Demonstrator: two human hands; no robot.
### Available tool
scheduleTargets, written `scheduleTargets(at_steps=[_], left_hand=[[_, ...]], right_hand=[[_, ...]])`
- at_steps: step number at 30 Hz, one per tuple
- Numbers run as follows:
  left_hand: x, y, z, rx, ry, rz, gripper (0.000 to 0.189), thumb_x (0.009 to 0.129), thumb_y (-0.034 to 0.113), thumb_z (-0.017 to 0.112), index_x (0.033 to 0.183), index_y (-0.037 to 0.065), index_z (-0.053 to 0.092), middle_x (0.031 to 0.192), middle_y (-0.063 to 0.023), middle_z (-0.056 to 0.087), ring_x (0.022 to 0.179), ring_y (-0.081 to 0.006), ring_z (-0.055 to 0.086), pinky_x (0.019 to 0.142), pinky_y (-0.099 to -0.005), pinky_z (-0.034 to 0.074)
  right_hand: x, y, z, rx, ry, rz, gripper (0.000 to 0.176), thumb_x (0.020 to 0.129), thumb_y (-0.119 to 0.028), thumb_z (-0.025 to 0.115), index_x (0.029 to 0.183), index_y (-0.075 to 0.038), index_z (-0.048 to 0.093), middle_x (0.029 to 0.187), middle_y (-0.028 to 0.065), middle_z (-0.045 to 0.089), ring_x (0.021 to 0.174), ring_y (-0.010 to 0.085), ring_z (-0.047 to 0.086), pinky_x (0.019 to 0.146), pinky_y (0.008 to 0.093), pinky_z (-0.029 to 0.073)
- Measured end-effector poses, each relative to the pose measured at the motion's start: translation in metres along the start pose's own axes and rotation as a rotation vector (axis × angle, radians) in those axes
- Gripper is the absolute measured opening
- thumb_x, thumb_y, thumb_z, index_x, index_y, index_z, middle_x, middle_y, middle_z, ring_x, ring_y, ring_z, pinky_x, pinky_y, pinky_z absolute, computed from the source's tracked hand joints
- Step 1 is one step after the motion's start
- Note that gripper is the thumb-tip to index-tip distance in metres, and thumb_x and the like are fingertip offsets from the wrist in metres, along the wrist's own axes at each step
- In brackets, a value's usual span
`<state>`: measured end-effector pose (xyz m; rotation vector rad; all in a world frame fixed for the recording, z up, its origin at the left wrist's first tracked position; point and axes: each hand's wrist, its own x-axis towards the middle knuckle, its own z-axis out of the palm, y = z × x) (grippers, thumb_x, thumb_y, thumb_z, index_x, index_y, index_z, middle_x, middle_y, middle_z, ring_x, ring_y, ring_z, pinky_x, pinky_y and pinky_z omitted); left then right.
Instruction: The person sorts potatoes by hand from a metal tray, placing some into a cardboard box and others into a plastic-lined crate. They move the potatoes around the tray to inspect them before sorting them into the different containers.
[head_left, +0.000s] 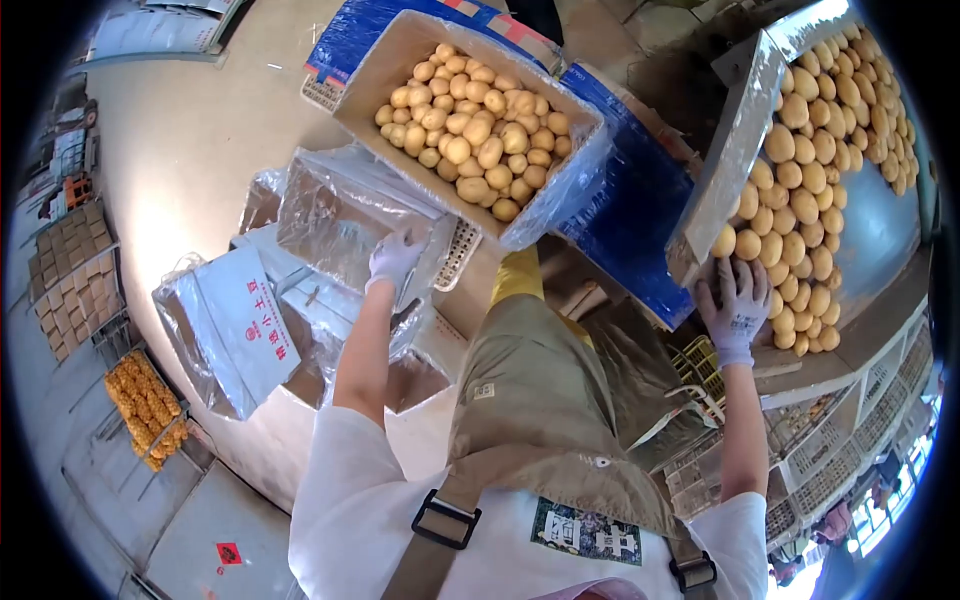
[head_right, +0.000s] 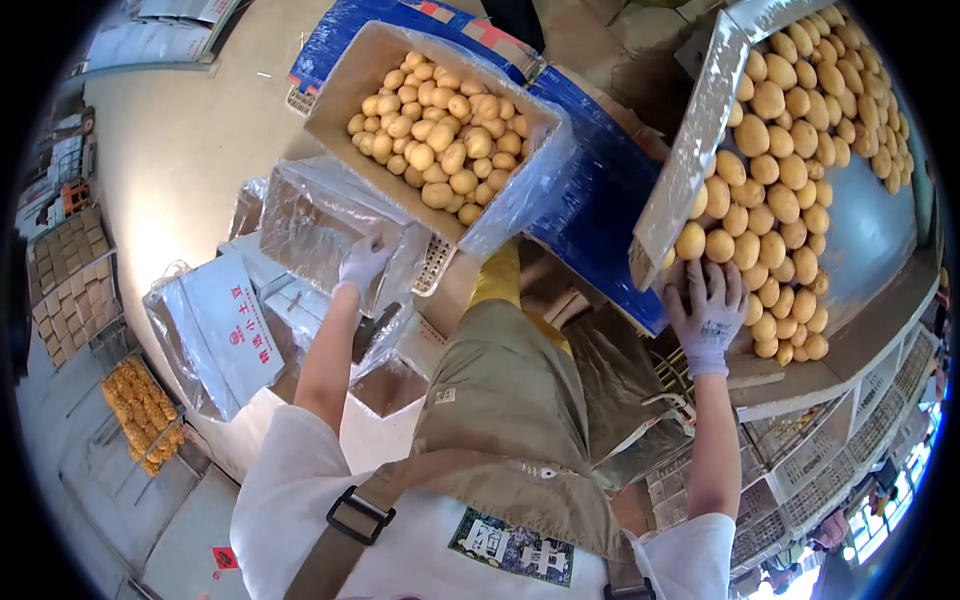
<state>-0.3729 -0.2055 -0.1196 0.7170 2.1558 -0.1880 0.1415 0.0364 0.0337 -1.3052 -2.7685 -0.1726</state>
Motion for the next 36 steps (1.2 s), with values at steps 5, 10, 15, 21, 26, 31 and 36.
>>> scheduleTargets(at_steps=[5,10,15,21,26,31,36], left_hand=[[0.049,-0.038,0.068,0.067,-0.156,-0.026,0.063,0.083,0.049,0.063,0.131,0.009,0.063,0.128,-0.0206,0.065,0.120,-0.0379,0.061,0.103,-0.0441,0.047],[0.026,-0.012,0.096,0.312,-0.157,0.001,0.050,0.085,0.041,0.055,0.115,0.005,0.072,0.123,-0.0220,0.067,0.116,-0.0372,0.064,0.100,-0.0451,0.049],[-0.068,0.009,0.083,0.298,-0.019,0.068,0.056,0.086,0.047,0.052,0.114,0.002,0.070,0.115,-0.0239,0.069,0.109,-0.0403,0.066,0.096,-0.0472,0.050],[-0.216,0.034,0.019,0.210,-0.041,0.180,0.057,0.086,0.053,0.056,0.101,0.001,0.072,0.100,-0.0262,0.070,0.094,-0.0412,0.069,0.084,-0.0477,0.053],[-0.315,0.109,0.025,0.079,0.027,0.476,0.052,0.090,0.049,0.055,0.078,0.001,0.071,0.070,-0.0236,0.064,0.066,-0.0374,0.067,0.065,-0.0487,0.051],[-0.347,0.172,0.099,0.000,0.005,0.701,0.055,0.091,0.048,0.056,0.070,-0.001,0.069,0.062,-0.0219,0.062,0.060,-0.0353,0.066,0.061,-0.0459,0.052],[-0.350,0.254,0.216,0.250,-0.290,0.857,0.051,0.096,0.048,0.049,0.092,0.003,0.074,0.093,-0.0210,0.072,0.091,-0.0387,0.070,0.089,-0.0478,0.051]], right_hand=[[-0.008,0.002,-0.001,0.003,0.009,0.034,0.054,0.076,-0.036,0.076,0.126,-0.018,0.067,0.121,0.0063,0.062,0.125,0.0316,0.051,0.103,0.0507,0.039],[-0.012,0.008,0.003,0.042,0.073,0.029,0.051,0.076,-0.037,0.075,0.123,-0.018,0.067,0.119,0.0041,0.062,0.124,0.0301,0.052,0.100,0.0518,0.041],[-0.019,0.012,0.005,0.054,0.092,0.055,0.047,0.078,-0.040,0.074,0.120,-0.019,0.068,0.119,0.0031,0.063,0.125,0.0278,0.052,0.101,0.0506,0.041],[-0.022,0.012,0.006,0.058,0.097,0.083,0.047,0.079,-0.040,0.072,0.121,-0.020,0.068,0.120,0.0022,0.063,0.127,0.0264,0.051,0.103,0.0509,0.039],[-0.025,0.009,0.005,0.040,0.064,0.087,0.048,0.081,-0.042,0.070,0.123,-0.020,0.066,0.122,0.0024,0.062,0.129,0.0262,0.049,0.105,0.0505,0.037],[-0.028,0.010,0.005,0.020,0.058,0.086,0.047,0.083,-0.042,0.069,0.124,-0.021,0.065,0.123,0.0020,0.062,0.129,0.0261,0.049,0.105,0.0507,0.037],[-0.030,0.011,0.006,0.039,0.044,0.093,0.046,0.084,-0.044,0.068,0.124,-0.021,0.065,0.126,0.0021,0.062,0.131,0.0262,0.047,0.107,0.0517,0.036]])
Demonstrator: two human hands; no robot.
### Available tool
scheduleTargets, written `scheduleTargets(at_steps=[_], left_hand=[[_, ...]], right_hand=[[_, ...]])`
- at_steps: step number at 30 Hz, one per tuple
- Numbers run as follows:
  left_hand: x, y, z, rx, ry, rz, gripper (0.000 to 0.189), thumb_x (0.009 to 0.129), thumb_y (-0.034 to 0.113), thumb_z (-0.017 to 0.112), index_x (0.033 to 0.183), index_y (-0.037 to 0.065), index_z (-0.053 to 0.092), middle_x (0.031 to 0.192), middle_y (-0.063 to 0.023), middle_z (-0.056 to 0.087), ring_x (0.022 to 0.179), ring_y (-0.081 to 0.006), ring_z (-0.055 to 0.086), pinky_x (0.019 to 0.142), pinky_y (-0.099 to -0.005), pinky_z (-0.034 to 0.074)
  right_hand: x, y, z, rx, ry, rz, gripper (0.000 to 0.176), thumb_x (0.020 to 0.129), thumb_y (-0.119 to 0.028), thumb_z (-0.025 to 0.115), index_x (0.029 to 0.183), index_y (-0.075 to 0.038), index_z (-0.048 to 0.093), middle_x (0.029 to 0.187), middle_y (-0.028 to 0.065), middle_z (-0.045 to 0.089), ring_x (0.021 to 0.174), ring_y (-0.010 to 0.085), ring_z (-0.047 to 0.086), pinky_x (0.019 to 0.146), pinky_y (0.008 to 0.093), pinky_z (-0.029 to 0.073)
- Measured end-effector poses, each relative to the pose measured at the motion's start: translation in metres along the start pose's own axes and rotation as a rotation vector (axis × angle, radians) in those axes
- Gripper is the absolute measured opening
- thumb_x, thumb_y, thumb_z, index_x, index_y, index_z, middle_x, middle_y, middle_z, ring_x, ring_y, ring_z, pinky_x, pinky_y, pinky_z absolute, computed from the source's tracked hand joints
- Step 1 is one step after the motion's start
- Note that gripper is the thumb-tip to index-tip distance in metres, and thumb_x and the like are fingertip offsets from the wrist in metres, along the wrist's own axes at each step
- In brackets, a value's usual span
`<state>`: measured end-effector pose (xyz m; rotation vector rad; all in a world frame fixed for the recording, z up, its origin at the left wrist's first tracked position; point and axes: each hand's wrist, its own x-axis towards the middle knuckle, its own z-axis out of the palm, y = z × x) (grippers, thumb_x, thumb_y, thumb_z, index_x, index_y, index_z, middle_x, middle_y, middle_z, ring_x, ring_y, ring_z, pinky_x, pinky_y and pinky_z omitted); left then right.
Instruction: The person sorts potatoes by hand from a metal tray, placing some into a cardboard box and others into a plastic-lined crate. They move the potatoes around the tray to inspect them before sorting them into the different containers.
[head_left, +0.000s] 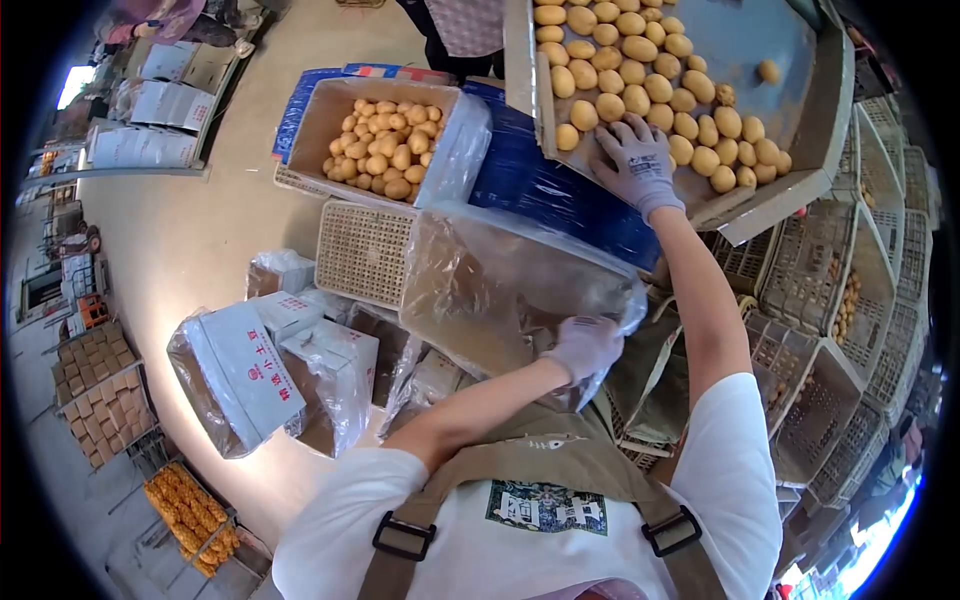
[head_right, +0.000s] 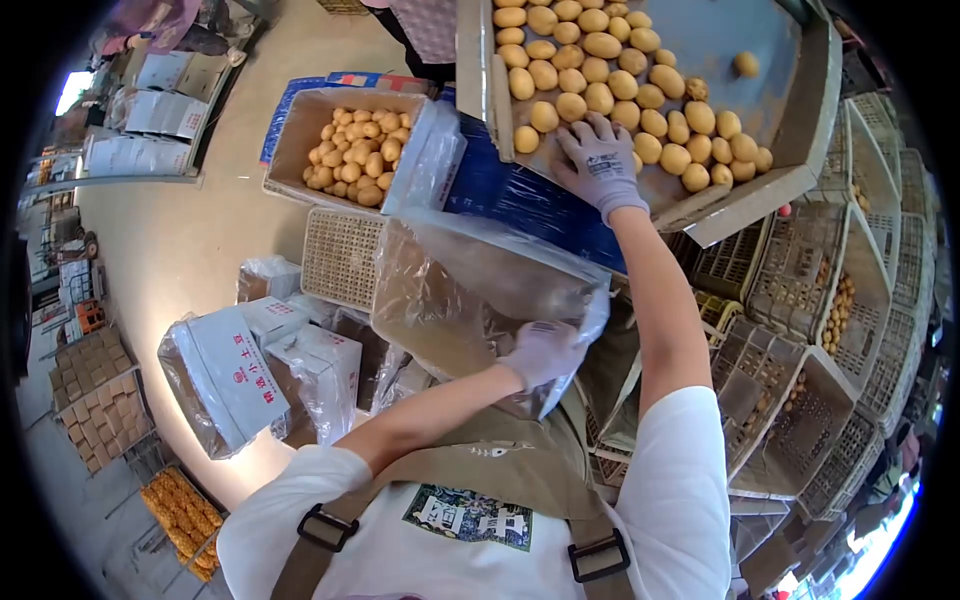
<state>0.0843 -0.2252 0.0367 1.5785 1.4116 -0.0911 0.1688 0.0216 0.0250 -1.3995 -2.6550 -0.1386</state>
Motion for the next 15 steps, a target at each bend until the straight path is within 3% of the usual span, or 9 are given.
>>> scheduleTargets(at_steps=[3,6,8,10,11,12,13,15], left_hand=[[0.022,0.023,0.009,-0.107,-0.305,0.012,0.051,0.096,0.047,0.049,0.113,0.003,0.070,0.118,-0.0205,0.068,0.113,-0.0382,0.063,0.101,-0.0491,0.044],[0.019,-0.016,0.059,-0.354,0.016,0.365,0.051,0.095,0.040,0.055,0.129,0.002,0.060,0.134,-0.0217,0.058,0.125,-0.0371,0.055,0.106,-0.0481,0.041],[-0.002,-0.033,-0.020,-0.276,0.322,0.412,0.057,0.091,0.032,0.064,0.139,0.003,0.051,0.144,-0.0216,0.048,0.134,-0.0367,0.046,0.113,-0.0458,0.035],[-0.023,-0.076,-0.069,0.107,0.739,0.193,0.066,0.084,0.031,0.070,0.141,0.004,0.049,0.142,-0.0229,0.048,0.137,-0.0408,0.039,0.117,-0.0516,0.026],[-0.027,-0.115,-0.077,0.211,0.808,0.027,0.078,0.082,0.036,0.073,0.146,0.003,0.043,0.144,-0.0261,0.045,0.138,-0.0427,0.037,0.117,-0.0540,0.025],[-0.033,-0.147,-0.080,0.389,0.801,-0.153,0.090,0.080,0.043,0.075,0.151,0.003,0.035,0.148,-0.0282,0.041,0.140,-0.0445,0.034,0.117,-0.0547,0.025],[-0.034,-0.170,-0.077,0.291,0.599,-0.414,0.095,0.080,0.042,0.074,0.154,0.004,0.028,0.143,-0.0274,0.048,0.137,-0.0423,0.041,0.115,-0.0498,0.031],[-0.027,-0.217,-0.058,-0.180,0.487,-0.349,0.075,0.082,0.039,0.070,0.144,0.005,0.045,0.127,-0.0262,0.060,0.120,-0.0416,0.057,0.104,-0.0469,0.043]], right_hand=[[0.000,0.002,-0.001,0.014,-0.017,0.004,0.047,0.085,-0.045,0.067,0.126,-0.020,0.066,0.128,0.0034,0.062,0.132,0.0272,0.047,0.107,0.0511,0.035],[0.000,0.003,0.001,0.015,-0.023,0.006,0.047,0.085,-0.044,0.065,0.125,-0.019,0.067,0.131,0.0031,0.061,0.132,0.0258,0.047,0.106,0.0508,0.035],[-0.001,0.005,0.004,0.042,0.013,0.005,0.046,0.086,-0.044,0.064,0.124,-0.018,0.067,0.129,0.0035,0.061,0.131,0.0261,0.047,0.105,0.0509,0.036],[-0.001,0.005,0.003,0.050,0.030,0.008,0.047,0.084,-0.045,0.064,0.122,-0.017,0.067,0.126,0.0036,0.061,0.130,0.0259,0.047,0.106,0.0504,0.036],[0.001,0.004,-0.001,0.047,-0.030,0.024,0.048,0.085,-0.046,0.064,0.124,-0.018,0.066,0.128,0.0038,0.061,0.131,0.0263,0.047,0.107,0.0503,0.035],[0.002,0.004,-0.005,0.045,-0.092,0.037,0.049,0.086,-0.046,0.064,0.126,-0.018,0.066,0.130,0.0040,0.060,0.133,0.0267,0.046,0.109,0.0502,0.034],[0.003,0.004,-0.007,0.049,-0.118,0.042,0.049,0.086,-0.046,0.064,0.126,-0.018,0.066,0.130,0.0044,0.059,0.133,0.0266,0.046,0.110,0.0496,0.033],[0.003,0.004,-0.008,0.056,-0.142,0.048,0.051,0.086,-0.047,0.064,0.128,-0.018,0.064,0.131,0.0043,0.058,0.134,0.0263,0.044,0.111,0.0489,0.032]])
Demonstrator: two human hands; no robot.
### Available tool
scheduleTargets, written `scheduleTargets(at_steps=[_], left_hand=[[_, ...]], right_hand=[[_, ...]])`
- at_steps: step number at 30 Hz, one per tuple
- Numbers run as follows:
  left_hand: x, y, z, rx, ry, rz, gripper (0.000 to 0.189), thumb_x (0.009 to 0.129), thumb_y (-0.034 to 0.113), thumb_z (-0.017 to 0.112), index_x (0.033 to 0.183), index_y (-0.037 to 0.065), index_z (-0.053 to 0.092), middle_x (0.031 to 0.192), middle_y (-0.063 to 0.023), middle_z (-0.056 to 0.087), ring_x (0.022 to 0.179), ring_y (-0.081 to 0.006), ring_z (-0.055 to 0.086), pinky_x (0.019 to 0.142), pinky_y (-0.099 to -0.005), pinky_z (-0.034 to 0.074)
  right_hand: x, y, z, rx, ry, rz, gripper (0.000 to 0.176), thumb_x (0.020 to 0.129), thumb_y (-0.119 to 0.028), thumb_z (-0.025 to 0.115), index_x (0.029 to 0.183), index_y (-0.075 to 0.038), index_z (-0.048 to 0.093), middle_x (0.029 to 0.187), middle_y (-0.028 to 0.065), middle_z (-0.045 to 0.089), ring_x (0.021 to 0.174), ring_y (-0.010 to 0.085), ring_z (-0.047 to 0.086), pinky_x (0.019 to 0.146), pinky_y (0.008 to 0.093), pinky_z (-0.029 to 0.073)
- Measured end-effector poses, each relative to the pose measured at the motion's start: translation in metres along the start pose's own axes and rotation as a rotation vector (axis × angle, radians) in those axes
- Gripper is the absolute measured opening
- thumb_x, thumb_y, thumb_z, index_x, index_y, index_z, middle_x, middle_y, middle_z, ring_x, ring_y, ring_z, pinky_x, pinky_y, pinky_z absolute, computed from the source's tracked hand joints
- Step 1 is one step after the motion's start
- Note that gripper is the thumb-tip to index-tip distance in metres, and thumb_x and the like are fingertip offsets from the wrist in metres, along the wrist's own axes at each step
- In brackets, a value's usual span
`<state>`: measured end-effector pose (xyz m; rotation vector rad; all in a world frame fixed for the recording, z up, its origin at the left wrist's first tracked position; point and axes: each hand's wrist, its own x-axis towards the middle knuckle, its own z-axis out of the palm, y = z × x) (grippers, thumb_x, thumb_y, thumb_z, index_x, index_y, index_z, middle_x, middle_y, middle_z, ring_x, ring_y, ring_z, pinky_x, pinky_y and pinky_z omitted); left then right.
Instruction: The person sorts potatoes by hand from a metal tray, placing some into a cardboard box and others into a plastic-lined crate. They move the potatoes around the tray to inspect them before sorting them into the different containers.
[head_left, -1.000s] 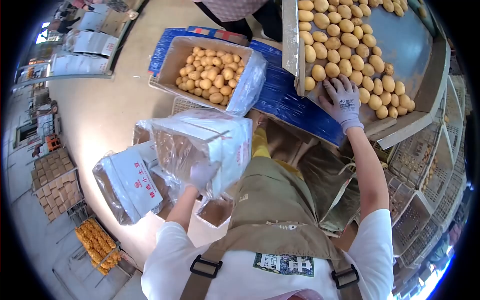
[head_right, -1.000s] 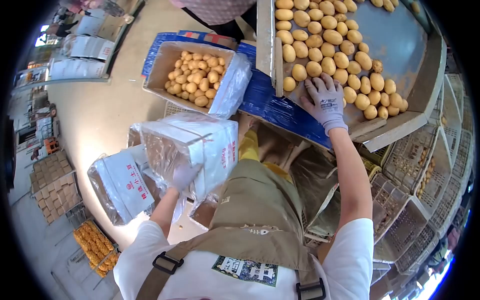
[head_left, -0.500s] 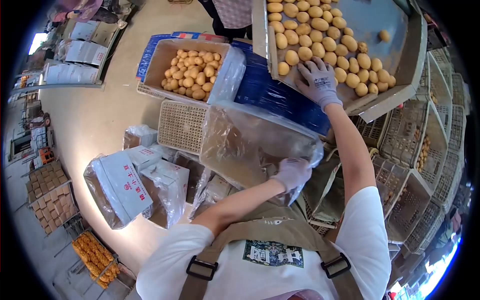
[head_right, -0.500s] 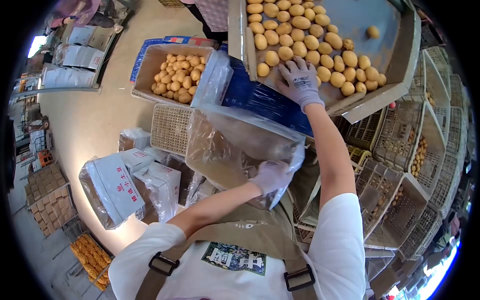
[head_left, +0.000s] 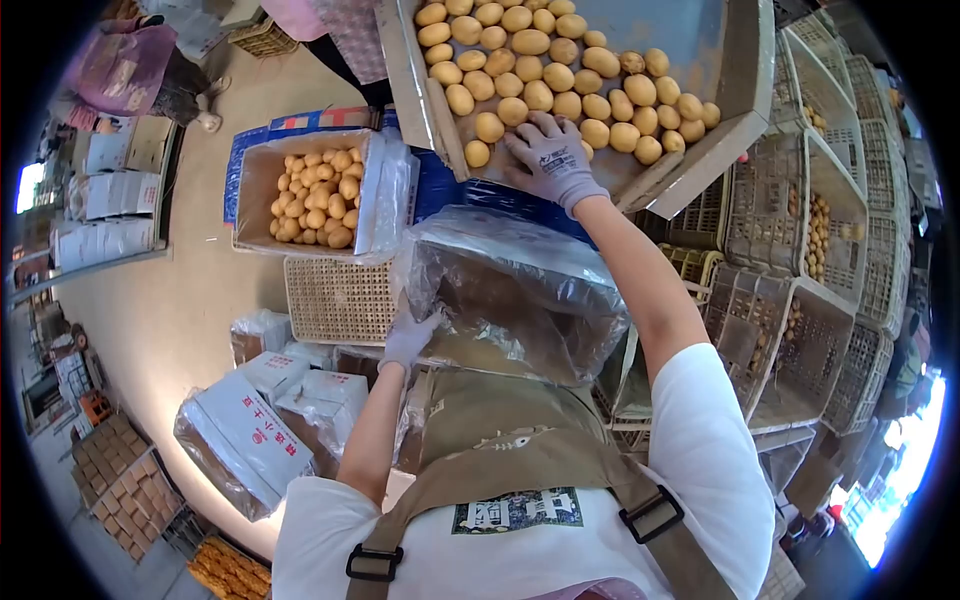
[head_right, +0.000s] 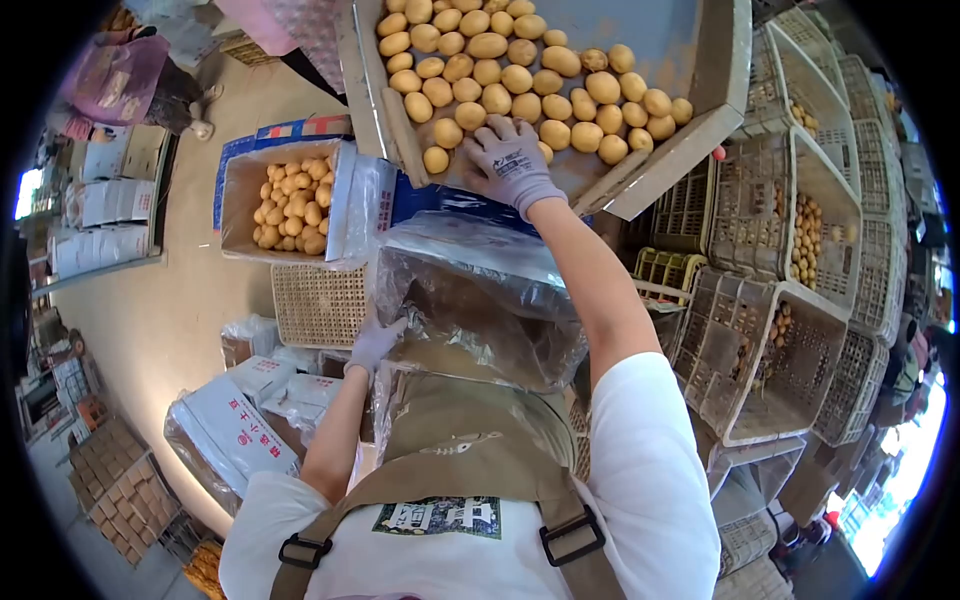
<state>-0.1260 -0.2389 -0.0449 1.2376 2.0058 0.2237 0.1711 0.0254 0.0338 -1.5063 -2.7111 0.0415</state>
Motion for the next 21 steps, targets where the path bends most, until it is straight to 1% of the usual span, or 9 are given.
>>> scheduleTargets(at_steps=[3,4,6,7,9,12,14,17,21], left_hand=[[0.038,-0.016,-0.008,0.289,-0.189,-0.148,0.049,0.085,0.037,0.064,0.121,0.005,0.061,0.108,-0.0233,0.069,0.101,-0.0419,0.066,0.092,-0.0471,0.050],[0.044,-0.018,-0.011,0.336,-0.197,-0.095,0.044,0.085,0.037,0.063,0.115,0.005,0.062,0.105,-0.0227,0.069,0.099,-0.0421,0.066,0.091,-0.0479,0.050],[0.045,0.019,-0.041,0.419,-0.203,0.009,0.037,0.086,0.038,0.059,0.102,0.004,0.065,0.099,-0.0215,0.071,0.094,-0.0426,0.067,0.089,-0.0495,0.051],[0.043,0.039,-0.060,0.383,-0.221,0.005,0.039,0.086,0.039,0.059,0.101,0.003,0.066,0.099,-0.0229,0.070,0.096,-0.0421,0.067,0.088,-0.0492,0.051],[0.048,0.070,-0.090,0.315,-0.255,-0.017,0.042,0.087,0.042,0.059,0.099,0.002,0.067,0.099,-0.0257,0.068,0.099,-0.0411,0.066,0.087,-0.0486,0.051],[0.088,0.073,-0.085,0.410,-0.160,0.157,0.038,0.088,0.038,0.056,0.101,0.004,0.068,0.099,-0.0241,0.069,0.099,-0.0416,0.066,0.088,-0.0491,0.051],[0.114,0.095,-0.073,0.494,-0.260,0.169,0.036,0.089,0.036,0.055,0.107,0.007,0.068,0.111,-0.0224,0.068,0.106,-0.0406,0.064,0.091,-0.0491,0.050],[0.138,0.135,-0.067,0.373,-0.163,0.203,0.035,0.092,0.035,0.052,0.107,0.008,0.067,0.108,-0.0214,0.069,0.104,-0.0412,0.065,0.092,-0.0496,0.050],[0.164,0.135,-0.076,0.380,-0.083,0.281,0.031,0.094,0.033,0.051,0.106,0.009,0.066,0.102,-0.0208,0.070,0.098,-0.0410,0.067,0.088,-0.0509,0.051]], right_hand=[[0.001,-0.001,-0.001,0.000,-0.017,0.006,0.052,0.086,-0.047,0.064,0.129,-0.018,0.063,0.131,0.0040,0.058,0.135,0.0258,0.043,0.111,0.0490,0.033],[0.000,0.000,-0.002,-0.002,-0.028,0.005,0.052,0.086,-0.047,0.065,0.129,-0.018,0.063,0.131,0.0038,0.058,0.135,0.0257,0.043,0.110,0.0492,0.033],[0.001,0.003,0.000,0.012,0.038,-0.017,0.051,0.084,-0.047,0.066,0.126,-0.018,0.064,0.125,0.0038,0.060,0.132,0.0252,0.045,0.109,0.0504,0.035],[0.000,0.003,0.003,0.018,0.076,-0.035,0.050,0.083,-0.046,0.067,0.124,-0.017,0.065,0.121,0.0038,0.061,0.131,0.0251,0.046,0.107,0.0511,0.036],[-0.001,0.003,0.005,0.017,0.081,-0.026,0.051,0.083,-0.046,0.067,0.124,-0.017,0.065,0.122,0.0038,0.061,0.131,0.0251,0.045,0.107,0.0509,0.036],[0.000,0.003,0.006,0.027,0.089,-0.029,0.052,0.082,-0.046,0.067,0.125,-0.017,0.065,0.122,0.0037,0.060,0.131,0.0251,0.045,0.107,0.0507,0.036],[0.001,0.003,0.007,0.030,0.098,-0.029,0.051,0.082,-0.044,0.068,0.125,-0.017,0.065,0.123,0.0035,0.060,0.131,0.0250,0.045,0.107,0.0503,0.036],[0.001,0.004,0.009,0.051,0.146,-0.040,0.050,0.082,-0.041,0.069,0.124,-0.016,0.065,0.122,0.0034,0.060,0.131,0.0249,0.045,0.107,0.0500,0.036],[0.003,0.004,0.004,0.070,0.149,-0.041,0.049,0.080,-0.038,0.071,0.123,-0.016,0.065,0.120,0.0030,0.059,0.129,0.0248,0.046,0.105,0.0495,0.038]])
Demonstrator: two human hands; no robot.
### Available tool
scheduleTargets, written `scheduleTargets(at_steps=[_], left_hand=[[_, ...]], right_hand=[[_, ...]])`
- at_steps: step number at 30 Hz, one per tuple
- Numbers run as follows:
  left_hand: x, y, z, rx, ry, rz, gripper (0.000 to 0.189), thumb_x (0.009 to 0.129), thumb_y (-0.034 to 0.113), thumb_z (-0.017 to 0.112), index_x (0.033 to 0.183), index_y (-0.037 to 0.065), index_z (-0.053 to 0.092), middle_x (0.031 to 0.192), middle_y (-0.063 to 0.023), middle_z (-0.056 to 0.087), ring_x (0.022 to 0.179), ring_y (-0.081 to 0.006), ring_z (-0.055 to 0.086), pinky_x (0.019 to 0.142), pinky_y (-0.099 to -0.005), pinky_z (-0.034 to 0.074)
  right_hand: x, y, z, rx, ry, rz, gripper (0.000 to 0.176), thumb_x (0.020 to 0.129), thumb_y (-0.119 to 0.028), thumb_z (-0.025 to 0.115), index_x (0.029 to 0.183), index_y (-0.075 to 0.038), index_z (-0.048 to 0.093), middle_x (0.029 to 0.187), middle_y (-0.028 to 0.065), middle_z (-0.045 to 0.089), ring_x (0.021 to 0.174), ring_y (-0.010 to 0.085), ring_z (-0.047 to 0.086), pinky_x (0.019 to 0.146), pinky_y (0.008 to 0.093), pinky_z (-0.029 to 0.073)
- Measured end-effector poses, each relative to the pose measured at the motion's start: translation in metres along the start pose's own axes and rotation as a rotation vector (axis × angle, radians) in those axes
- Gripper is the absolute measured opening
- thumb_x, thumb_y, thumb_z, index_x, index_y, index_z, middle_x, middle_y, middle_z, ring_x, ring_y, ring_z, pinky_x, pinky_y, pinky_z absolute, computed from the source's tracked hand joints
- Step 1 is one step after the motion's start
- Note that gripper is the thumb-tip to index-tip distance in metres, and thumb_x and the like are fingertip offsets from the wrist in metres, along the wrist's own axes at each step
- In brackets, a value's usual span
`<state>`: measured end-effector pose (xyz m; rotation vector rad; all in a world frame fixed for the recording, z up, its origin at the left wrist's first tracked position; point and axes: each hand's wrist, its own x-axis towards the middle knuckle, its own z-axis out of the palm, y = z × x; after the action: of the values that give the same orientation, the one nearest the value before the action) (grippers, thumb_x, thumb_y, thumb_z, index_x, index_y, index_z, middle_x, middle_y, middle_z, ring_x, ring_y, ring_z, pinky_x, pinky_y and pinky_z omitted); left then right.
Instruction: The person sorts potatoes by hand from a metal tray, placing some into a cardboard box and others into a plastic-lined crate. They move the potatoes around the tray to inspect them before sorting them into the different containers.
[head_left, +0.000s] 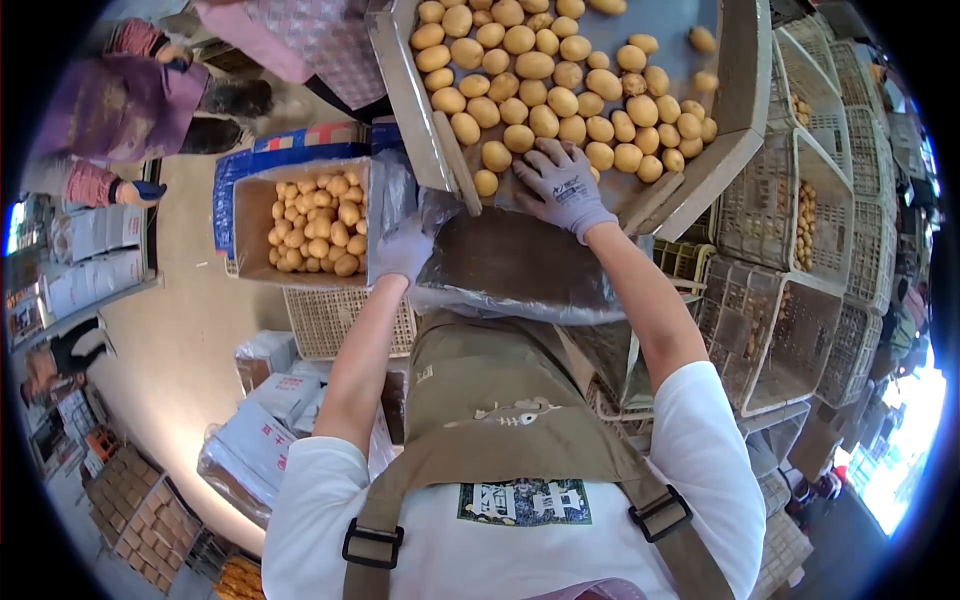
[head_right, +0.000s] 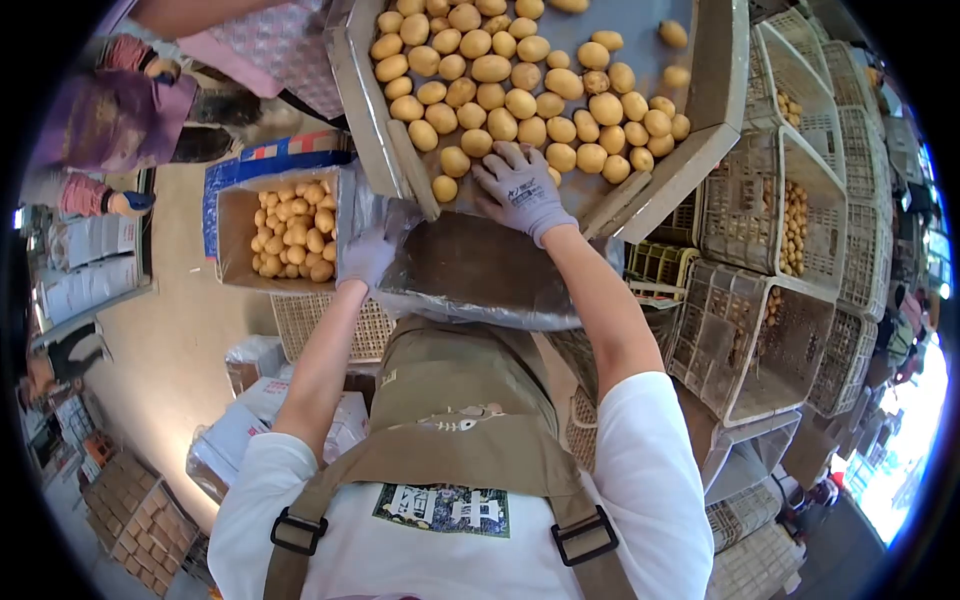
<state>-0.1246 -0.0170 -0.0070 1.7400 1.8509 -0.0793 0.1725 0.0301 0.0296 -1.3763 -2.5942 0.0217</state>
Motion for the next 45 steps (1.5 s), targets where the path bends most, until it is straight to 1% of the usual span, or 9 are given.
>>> scheduleTargets(at_steps=[7,12,15,18,26,34,36,38,45], left_hand=[[0.011,-0.047,0.009,0.013,-0.269,0.067,0.048,0.096,0.039,0.053,0.137,0.015,0.052,0.114,-0.0238,0.066,0.104,-0.0426,0.063,0.093,-0.0508,0.049],[-0.015,0.014,-0.032,-0.278,0.084,0.609,0.033,0.089,0.029,0.063,0.114,0.007,0.069,0.107,-0.0208,0.069,0.100,-0.0377,0.064,0.093,-0.0457,0.049],[-0.010,0.043,0.018,-0.994,-0.893,0.061,0.073,0.094,0.058,0.060,0.144,0.007,0.048,0.136,-0.0176,0.059,0.122,-0.0264,0.059,0.101,-0.0421,0.047],[0.001,0.088,0.026,-1.781,-1.021,-0.577,0.098,0.090,0.068,0.057,0.160,0.017,0.012,0.160,-0.0201,0.025,0.145,-0.0380,0.031,0.110,-0.0545,0.040],[0.011,0.138,0.060,-2.131,-0.979,-0.507,0.127,0.071,0.092,0.050,0.158,0.009,0.008,0.165,-0.0126,0.008,0.151,-0.0378,0.017,0.111,-0.0672,0.032],[0.009,0.144,0.047,-2.342,-1.023,-0.545,0.112,0.077,0.091,0.041,0.158,0.018,0.020,0.164,-0.0101,0.018,0.150,-0.0376,0.018,0.113,-0.0709,0.022],[0.012,0.146,0.053,-2.313,-1.042,-0.445,0.110,0.079,0.090,0.038,0.159,0.019,0.015,0.165,-0.0112,0.012,0.149,-0.0403,0.017,0.114,-0.0727,0.019],[0.011,0.154,0.047,-2.305,-1.076,-0.267,0.105,0.081,0.090,0.032,0.159,0.021,0.019,0.166,-0.0048,0.017,0.151,-0.0372,0.015,0.113,-0.0725,0.017],[0.008,0.159,0.049,-2.298,-1.008,-0.184,0.103,0.082,0.089,0.027,0.159,0.021,0.020,0.165,-0.0052,0.022,0.150,-0.0388,0.020,0.111,-0.0742,0.019]], right_hand=[[0.005,-0.005,-0.007,0.016,-0.058,0.062,0.047,0.080,-0.038,0.071,0.121,-0.017,0.067,0.120,0.0019,0.061,0.127,0.0241,0.048,0.105,0.0492,0.038],[0.007,-0.012,-0.010,0.036,-0.026,0.099,0.040,0.080,-0.035,0.070,0.116,-0.017,0.068,0.117,0.0013,0.062,0.126,0.0235,0.049,0.104,0.0498,0.039],[0.010,-0.012,-0.016,0.134,0.067,0.084,0.036,0.080,-0.030,0.069,0.114,-0.019,0.068,0.116,0.0046,0.065,0.120,0.0278,0.056,0.099,0.0514,0.045],[0.023,0.024,-0.062,0.203,0.095,0.423,0.035,0.083,-0.025,0.067,0.118,-0.019,0.067,0.118,0.0087,0.065,0.116,0.0324,0.060,0.093,0.0506,0.050],[0.045,0.090,-0.073,-0.032,-0.456,0.933,0.056,0.087,-0.033,0.060,0.141,-0.028,0.048,0.135,0.0208,0.054,0.123,0.0380,0.057,0.098,0.0484,0.049],[-0.153,-0.016,-0.117,0.123,0.693,0.775,0.041,0.082,-0.003,0.072,0.122,-0.007,0.066,0.118,0.0185,0.063,0.113,0.0389,0.058,0.100,0.0464,0.047],[-0.251,-0.041,-0.095,0.084,0.565,1.105,0.046,0.083,-0.008,0.071,0.129,-0.010,0.064,0.133,0.0266,0.055,0.120,0.0420,0.055,0.102,0.0467,0.045],[-0.275,-0.055,-0.120,-0.068,-0.400,1.574,0.052,0.083,-0.027,0.068,0.135,-0.022,0.062,0.142,0.0223,0.050,0.132,0.0454,0.044,0.110,0.0593,0.032],[-0.097,0.111,-0.176,-0.400,0.304,0.674,0.040,0.086,-0.019,0.065,0.126,-0.018,0.066,0.130,0.0136,0.060,0.127,0.0345,0.050,0.111,0.0571,0.029]])
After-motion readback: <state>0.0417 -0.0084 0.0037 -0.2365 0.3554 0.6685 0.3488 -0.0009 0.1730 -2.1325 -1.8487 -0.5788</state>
